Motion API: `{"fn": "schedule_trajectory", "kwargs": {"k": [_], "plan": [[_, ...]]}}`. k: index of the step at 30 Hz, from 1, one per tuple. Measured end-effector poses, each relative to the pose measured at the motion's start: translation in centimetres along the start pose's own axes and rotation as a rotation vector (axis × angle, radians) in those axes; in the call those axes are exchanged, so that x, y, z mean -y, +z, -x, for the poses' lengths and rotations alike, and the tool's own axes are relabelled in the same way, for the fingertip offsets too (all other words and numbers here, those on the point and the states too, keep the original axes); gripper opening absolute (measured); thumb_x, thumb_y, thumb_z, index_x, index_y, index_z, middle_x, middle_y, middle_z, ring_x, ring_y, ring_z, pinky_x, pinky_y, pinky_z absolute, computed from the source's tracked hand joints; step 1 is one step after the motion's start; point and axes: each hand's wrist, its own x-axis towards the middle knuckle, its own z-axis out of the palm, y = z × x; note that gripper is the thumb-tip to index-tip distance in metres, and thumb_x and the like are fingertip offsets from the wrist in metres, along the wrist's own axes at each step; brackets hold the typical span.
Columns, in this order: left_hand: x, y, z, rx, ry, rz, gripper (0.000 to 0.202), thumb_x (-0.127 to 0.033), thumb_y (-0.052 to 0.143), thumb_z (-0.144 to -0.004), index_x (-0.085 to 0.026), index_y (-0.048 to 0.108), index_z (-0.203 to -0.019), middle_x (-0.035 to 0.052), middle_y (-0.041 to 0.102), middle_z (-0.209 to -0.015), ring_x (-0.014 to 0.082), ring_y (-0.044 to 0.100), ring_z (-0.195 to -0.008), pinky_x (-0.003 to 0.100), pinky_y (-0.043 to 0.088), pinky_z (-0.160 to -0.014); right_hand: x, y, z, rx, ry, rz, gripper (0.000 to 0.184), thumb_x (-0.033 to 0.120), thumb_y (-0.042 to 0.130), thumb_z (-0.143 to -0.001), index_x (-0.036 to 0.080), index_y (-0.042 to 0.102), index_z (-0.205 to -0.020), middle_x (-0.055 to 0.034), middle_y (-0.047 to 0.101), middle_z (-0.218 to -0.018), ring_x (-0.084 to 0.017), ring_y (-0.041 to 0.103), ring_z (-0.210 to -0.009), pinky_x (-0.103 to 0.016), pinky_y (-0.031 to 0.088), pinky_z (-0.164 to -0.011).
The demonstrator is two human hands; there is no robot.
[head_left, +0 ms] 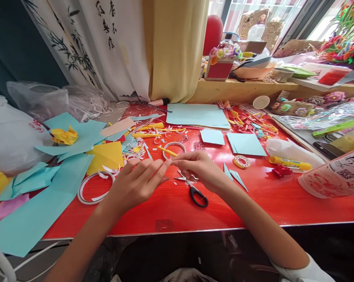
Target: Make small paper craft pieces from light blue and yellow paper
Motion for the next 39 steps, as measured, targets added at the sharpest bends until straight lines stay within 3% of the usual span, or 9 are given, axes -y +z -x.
{"fn": "schedule_trajectory", "kwargs": {"k": [8, 13, 15, 19, 21, 23, 29, 39], "plan": [[0.1, -0.6, 0.0, -0.011, 0.110, -0.143, 0.033, -0.024, 0.057, -0.081, -0.016, 0.058, -0.113, 0.0036, 0.064, -0.099, 0.0141, 0.053, -0.086, 0.029, 0.034, -0.072, 0.1, 0.0, 0.0, 0.004, 0.048, -0.083, 0.021, 0.030, 0.063, -0.071, 0.013, 0.067, -0.083, 0.0060, 0.041, -0.045, -0.003, 0.033, -0.039, -0.019, 0.022, -0.039], [0.0, -0.5, 0.1, -0.046, 0.105, -0.096, 0.033, -0.024, 0.059, -0.080, -0.016, 0.059, -0.111, 0.0034, 0.065, -0.096, 0.0138, 0.054, -0.086, 0.028, 0.034, -0.071, -0.1, 0.1, -0.1, -0.006, 0.014, -0.048, 0.018, 0.029, 0.062, -0.072, 0.013, 0.066, -0.079, 0.0063, 0.041, -0.044, -0.004, 0.032, -0.039, -0.019, 0.022, -0.039], [-0.2, -0.4, 0.0, -0.064, -0.017, 0.032, 0.032, -0.024, 0.060, -0.079, -0.018, 0.059, -0.110, 0.0027, 0.065, -0.092, 0.0147, 0.054, -0.084, 0.028, 0.034, -0.071, -0.1, 0.1, -0.1, -0.007, 0.000, -0.026, 0.017, 0.028, 0.061, -0.072, 0.013, 0.066, -0.078, 0.0064, 0.041, -0.043, -0.004, 0.032, -0.038, -0.020, 0.022, -0.039], [-0.7, -0.4, -0.5, -0.093, -0.473, 0.474, 0.020, -0.019, 0.055, -0.082, -0.021, 0.063, -0.100, 0.0020, 0.063, -0.084, 0.0143, 0.053, -0.079, 0.029, 0.039, -0.073, -0.1, 0.0, -0.1, -0.022, -0.016, 0.024, 0.019, 0.030, 0.062, -0.072, 0.013, 0.067, -0.080, 0.0061, 0.041, -0.042, -0.004, 0.033, -0.038, -0.020, 0.022, -0.038], [-0.8, -0.5, -0.6, -0.099, -0.564, 0.575, 0.019, -0.016, 0.053, -0.082, -0.021, 0.064, -0.098, 0.0024, 0.061, -0.083, 0.0140, 0.052, -0.078, 0.029, 0.041, -0.073, 0.0, 0.0, -0.1, -0.032, -0.018, 0.036, 0.021, 0.031, 0.062, -0.072, 0.013, 0.067, -0.081, 0.0065, 0.040, -0.042, -0.004, 0.032, -0.037, -0.020, 0.021, -0.038], [-0.8, -0.3, -0.5, -0.119, -0.512, 0.513, 0.022, -0.015, 0.056, -0.080, -0.021, 0.063, -0.100, 0.0027, 0.062, -0.082, 0.0150, 0.052, -0.078, 0.030, 0.040, -0.072, 0.0, 0.0, 0.0, -0.035, -0.015, 0.040, 0.022, 0.032, 0.062, -0.072, 0.013, 0.067, -0.082, 0.0062, 0.040, -0.043, -0.004, 0.033, -0.038, -0.020, 0.022, -0.038], [-0.9, 0.2, 0.4, -0.095, -0.169, 0.099, 0.037, -0.012, 0.061, -0.075, -0.018, 0.058, -0.112, 0.0033, 0.067, -0.090, 0.0172, 0.053, -0.080, 0.031, 0.035, -0.070, 0.0, 0.1, 0.0, -0.011, -0.007, 0.024, 0.026, 0.034, 0.062, -0.072, 0.012, 0.067, -0.084, 0.0061, 0.041, -0.042, -0.005, 0.034, -0.038, -0.021, 0.023, -0.039], [-1.0, -0.5, 0.4, -0.048, -0.009, -0.107, 0.033, -0.016, 0.055, -0.080, -0.017, 0.059, -0.113, 0.0036, 0.065, -0.099, 0.0140, 0.054, -0.085, 0.029, 0.032, -0.071, -0.1, 0.1, 0.1, -0.011, -0.014, 0.028, 0.026, 0.036, 0.062, -0.072, 0.012, 0.066, -0.082, 0.0053, 0.042, -0.046, -0.005, 0.037, -0.041, -0.021, 0.025, -0.040]]}}
